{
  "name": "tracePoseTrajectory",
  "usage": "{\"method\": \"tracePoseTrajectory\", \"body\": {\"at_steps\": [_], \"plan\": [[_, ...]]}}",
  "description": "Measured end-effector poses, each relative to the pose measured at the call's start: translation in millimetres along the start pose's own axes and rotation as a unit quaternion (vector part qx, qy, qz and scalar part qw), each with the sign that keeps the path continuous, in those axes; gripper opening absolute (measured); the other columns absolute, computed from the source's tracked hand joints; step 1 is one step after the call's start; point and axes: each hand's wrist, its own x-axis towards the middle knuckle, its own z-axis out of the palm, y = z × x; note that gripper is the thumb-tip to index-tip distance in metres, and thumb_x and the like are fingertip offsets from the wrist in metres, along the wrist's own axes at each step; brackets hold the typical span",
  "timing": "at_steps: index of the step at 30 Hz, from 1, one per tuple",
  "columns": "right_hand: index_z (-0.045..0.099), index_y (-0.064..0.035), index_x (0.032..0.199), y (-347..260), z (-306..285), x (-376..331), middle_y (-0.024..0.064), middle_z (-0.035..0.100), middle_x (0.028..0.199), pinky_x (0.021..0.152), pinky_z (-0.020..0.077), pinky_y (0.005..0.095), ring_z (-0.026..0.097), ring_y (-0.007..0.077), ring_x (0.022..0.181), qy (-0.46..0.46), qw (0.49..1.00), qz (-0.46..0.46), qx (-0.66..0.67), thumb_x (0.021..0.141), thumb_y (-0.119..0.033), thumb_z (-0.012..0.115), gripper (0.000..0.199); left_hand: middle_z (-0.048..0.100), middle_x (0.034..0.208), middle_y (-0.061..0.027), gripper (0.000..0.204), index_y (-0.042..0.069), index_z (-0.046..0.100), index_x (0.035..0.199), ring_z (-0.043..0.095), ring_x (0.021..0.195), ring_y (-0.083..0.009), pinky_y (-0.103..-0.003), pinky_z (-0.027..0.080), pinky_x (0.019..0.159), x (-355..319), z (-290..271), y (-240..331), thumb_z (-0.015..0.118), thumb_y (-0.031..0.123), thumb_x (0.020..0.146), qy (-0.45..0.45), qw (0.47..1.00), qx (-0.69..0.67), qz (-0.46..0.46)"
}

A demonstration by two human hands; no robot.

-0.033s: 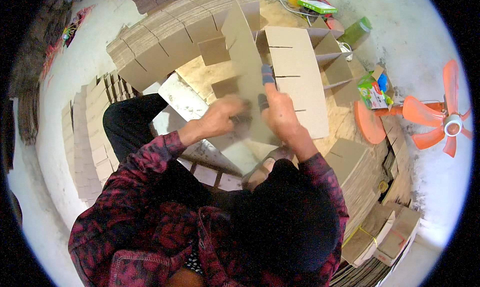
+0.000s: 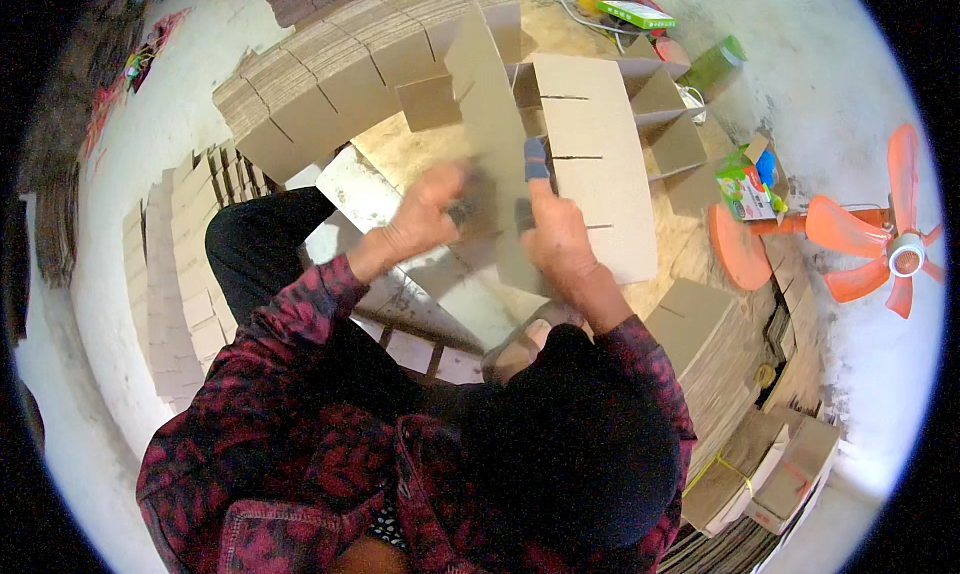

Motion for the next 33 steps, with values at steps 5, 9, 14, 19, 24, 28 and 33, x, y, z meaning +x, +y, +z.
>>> {"method": "tracePoseTrajectory", "body": {"at_steps": [5,9,14,19,24,28,33], "plan": [[0.038,-0.0014,0.118,-2,-2,5,0.0316,0.059,0.084,0.071,0.0461,0.0510,0.056,0.0501,0.083,-0.037,0.998,-0.043,0.019,0.070,0.007,0.051,0.050,0.057,0.112,-0.0189,0.038,0.000,0.056,0.106,0.044,0.116,-0.0419,-0.049,0.040,0.096,60,-34,-89,0.062,0.005,0.069,0.218,0.936,0.274,-0.029],[0.032,-0.0032,0.130,3,-13,12,0.0308,0.059,0.093,0.076,0.0472,0.0457,0.058,0.0479,0.087,-0.046,0.999,-0.012,-0.001,0.073,0.007,0.051,0.062,0.060,0.111,-0.0203,0.035,0.002,0.057,0.105,0.051,0.110,-0.0404,-0.049,0.045,0.089,97,-57,-107,0.063,0.007,0.071,-0.028,0.940,0.287,-0.182],[0.048,-0.0012,0.098,-2,-1,12,0.0279,0.060,0.084,0.071,0.0468,0.0536,0.056,0.0496,0.083,-0.014,1.000,-0.022,0.013,0.066,0.005,0.054,0.033,0.061,0.086,-0.0235,0.020,0.000,0.057,0.091,0.060,0.083,-0.0405,-0.046,0.046,0.071,96,-55,-127,0.056,0.003,0.072,-0.053,0.978,0.129,-0.158],[0.050,-0.0020,0.103,1,5,6,0.0265,0.060,0.082,0.068,0.0475,0.0524,0.057,0.0483,0.079,0.000,0.999,-0.043,0.025,0.066,0.005,0.054,0.038,0.059,0.081,-0.0253,0.015,0.000,0.055,0.088,0.057,0.079,-0.0447,-0.047,0.045,0.067,81,-54,-130,0.052,0.002,0.073,-0.065,0.988,0.026,-0.139],[0.033,-0.0038,0.144,-4,-10,9,0.0264,0.059,0.074,0.062,0.0477,0.0438,0.059,0.0419,0.066,0.034,0.994,-0.102,0.007,0.078,0.007,0.050,0.069,0.060,0.080,-0.0242,0.012,0.001,0.052,0.086,0.057,0.080,-0.0461,-0.050,0.044,0.066,66,-50,-101,0.053,0.001,0.074,0.010,0.988,0.114,-0.108],[0.037,-0.0037,0.141,3,5,17,0.0272,0.058,0.074,0.062,0.0480,0.0439,0.059,0.0426,0.066,-0.024,0.995,-0.083,-0.041,0.077,0.007,0.050,0.067,0.060,0.078,-0.0244,0.013,0.002,0.053,0.087,0.057,0.079,-0.0468,-0.053,0.043,0.065,58,-46,-102,0.053,0.000,0.075,0.046,0.987,0.101,-0.115],[0.038,-0.0048,0.140,-3,17,24,0.0278,0.057,0.073,0.063,0.0485,0.0440,0.059,0.0433,0.068,-0.027,0.994,-0.078,-0.066,0.077,0.008,0.049,0.065,0.060,0.078,-0.0257,0.014,0.002,0.054,0.088,0.058,0.078,-0.0473,-0.053,0.044,0.066,57,-42,-107,0.052,0.000,0.074,0.066,0.983,0.105,-0.136]]}}
